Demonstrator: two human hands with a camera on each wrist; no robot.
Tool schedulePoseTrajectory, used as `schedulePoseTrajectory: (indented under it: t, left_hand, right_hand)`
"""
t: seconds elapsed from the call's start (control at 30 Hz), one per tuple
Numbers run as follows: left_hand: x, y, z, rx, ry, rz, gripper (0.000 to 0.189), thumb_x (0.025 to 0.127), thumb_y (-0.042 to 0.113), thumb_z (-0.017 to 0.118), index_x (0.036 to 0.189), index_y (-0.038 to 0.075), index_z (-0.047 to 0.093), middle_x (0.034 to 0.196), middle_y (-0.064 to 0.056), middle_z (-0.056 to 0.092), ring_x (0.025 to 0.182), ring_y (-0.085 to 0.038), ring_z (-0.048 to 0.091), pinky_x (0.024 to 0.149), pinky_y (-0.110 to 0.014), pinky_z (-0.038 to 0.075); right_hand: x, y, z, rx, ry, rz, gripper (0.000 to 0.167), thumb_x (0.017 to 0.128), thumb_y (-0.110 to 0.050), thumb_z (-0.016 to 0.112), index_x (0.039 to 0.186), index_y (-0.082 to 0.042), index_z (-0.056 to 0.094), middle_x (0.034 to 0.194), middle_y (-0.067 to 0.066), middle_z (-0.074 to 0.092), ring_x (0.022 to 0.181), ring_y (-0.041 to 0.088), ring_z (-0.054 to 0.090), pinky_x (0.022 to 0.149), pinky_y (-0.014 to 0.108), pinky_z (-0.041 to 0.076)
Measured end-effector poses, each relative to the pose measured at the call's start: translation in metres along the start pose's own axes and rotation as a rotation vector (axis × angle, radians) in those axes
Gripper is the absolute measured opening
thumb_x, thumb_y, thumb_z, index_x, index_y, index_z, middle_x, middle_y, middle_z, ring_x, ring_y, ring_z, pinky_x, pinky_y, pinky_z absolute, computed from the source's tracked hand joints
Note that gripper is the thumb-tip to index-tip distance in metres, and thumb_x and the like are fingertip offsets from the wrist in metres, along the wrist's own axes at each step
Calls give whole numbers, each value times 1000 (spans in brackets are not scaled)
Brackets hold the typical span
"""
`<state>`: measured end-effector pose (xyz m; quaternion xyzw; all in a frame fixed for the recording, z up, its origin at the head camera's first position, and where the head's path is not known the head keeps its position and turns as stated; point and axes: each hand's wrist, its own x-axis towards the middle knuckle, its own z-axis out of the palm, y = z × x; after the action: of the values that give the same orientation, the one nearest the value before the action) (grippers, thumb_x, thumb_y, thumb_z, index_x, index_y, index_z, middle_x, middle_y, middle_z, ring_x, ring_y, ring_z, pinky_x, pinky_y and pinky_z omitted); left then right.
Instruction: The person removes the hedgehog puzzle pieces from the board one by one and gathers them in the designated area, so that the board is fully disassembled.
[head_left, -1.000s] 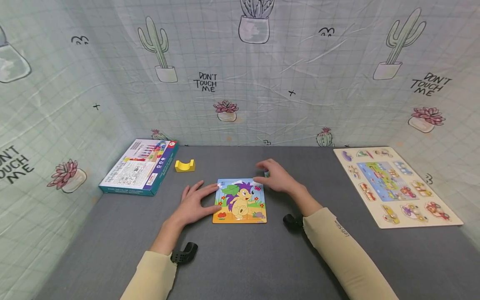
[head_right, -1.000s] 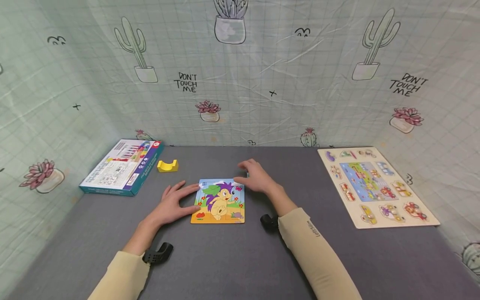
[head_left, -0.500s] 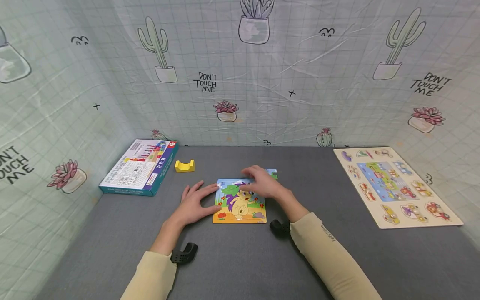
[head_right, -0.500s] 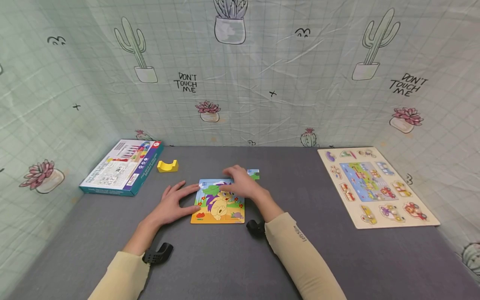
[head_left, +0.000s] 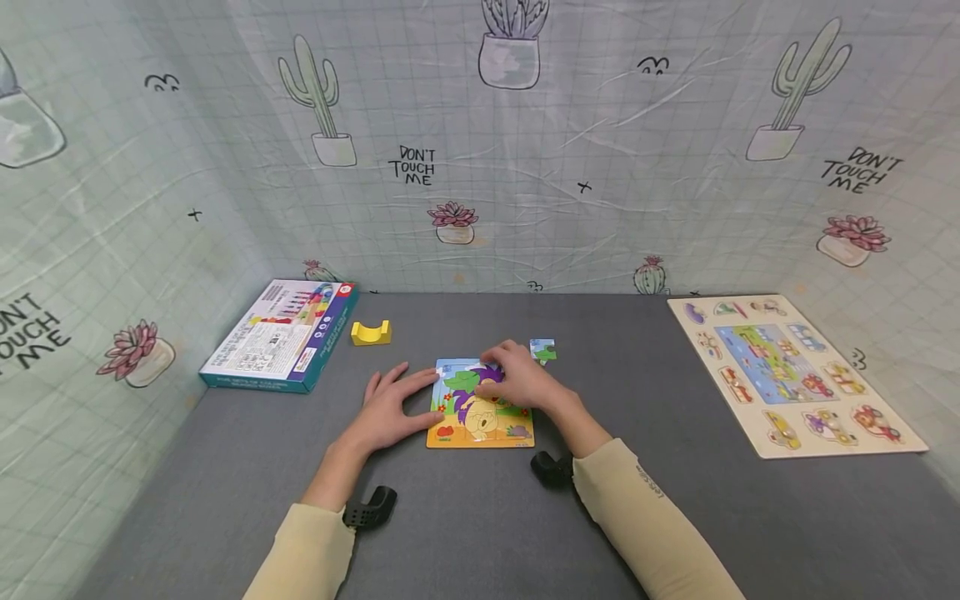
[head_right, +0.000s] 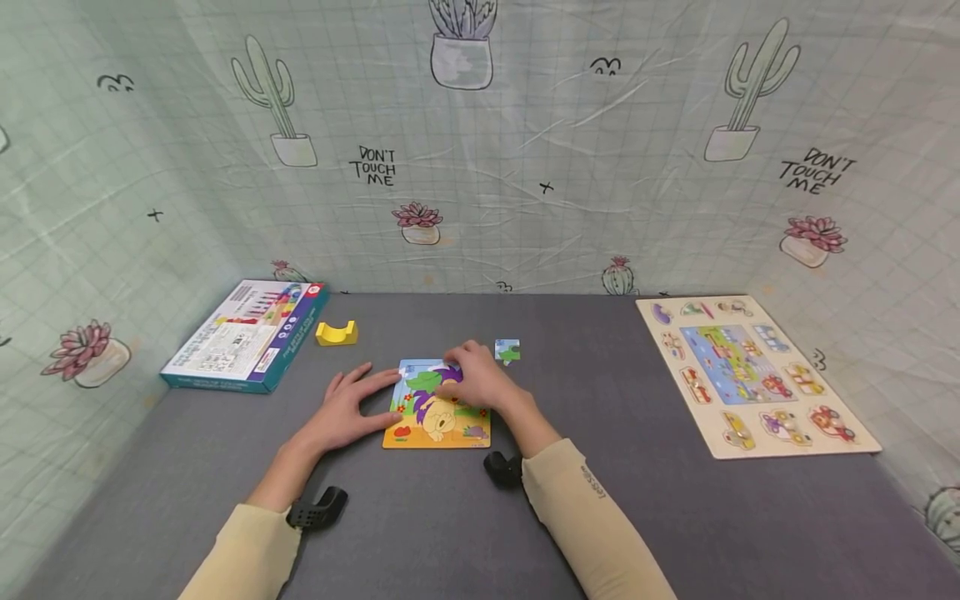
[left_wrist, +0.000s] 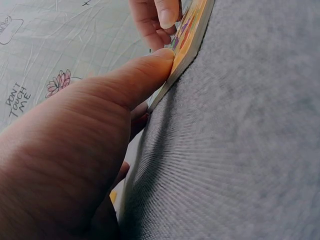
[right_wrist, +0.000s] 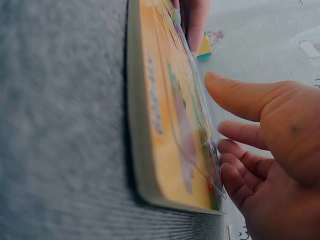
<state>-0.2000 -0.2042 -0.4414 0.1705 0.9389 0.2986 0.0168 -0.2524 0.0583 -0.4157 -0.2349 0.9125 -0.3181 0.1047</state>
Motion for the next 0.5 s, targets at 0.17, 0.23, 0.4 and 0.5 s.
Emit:
schedulePoseTrajectory:
  t: [0.17,0.23,0.4,0.5]
  left_hand:
    - [-1,0,1,-4,6,3,69,88,47,75,147,17,56,150,-8,52,148,-40,21,115,-66,-1]
    - [-1,0,1,-6,10,5,69,88,47,75,147,17,56,149,-8,52,148,-40,21,115,-66,-1]
    - [0,-1,1,-4,13,11,69,88,47,75,147,17,56,150,-7,52,148,-40,21,115,-66,-1]
    - [0,-1,1,-5,12,9,69,88,47,75,147,17,56,150,-7,52,148,-41,21,114,-66,-1]
  right_hand:
    - [0,0,4,-60,9,14,53,93,-33,75,136,-6,61,137,14,49,125,32,43,105,49,41]
    - [-1,-1,5,-78,17,16,53,93,-34,75,136,-7,62,137,14,49,124,32,42,104,48,41]
    - [-2,-4,7,-104,40,22,51,93,-33,75,134,-7,62,136,13,49,123,31,42,103,47,42]
    - [-3,-5,8,-102,53,21,49,93,-31,75,133,-6,63,136,14,49,123,31,41,103,48,42]
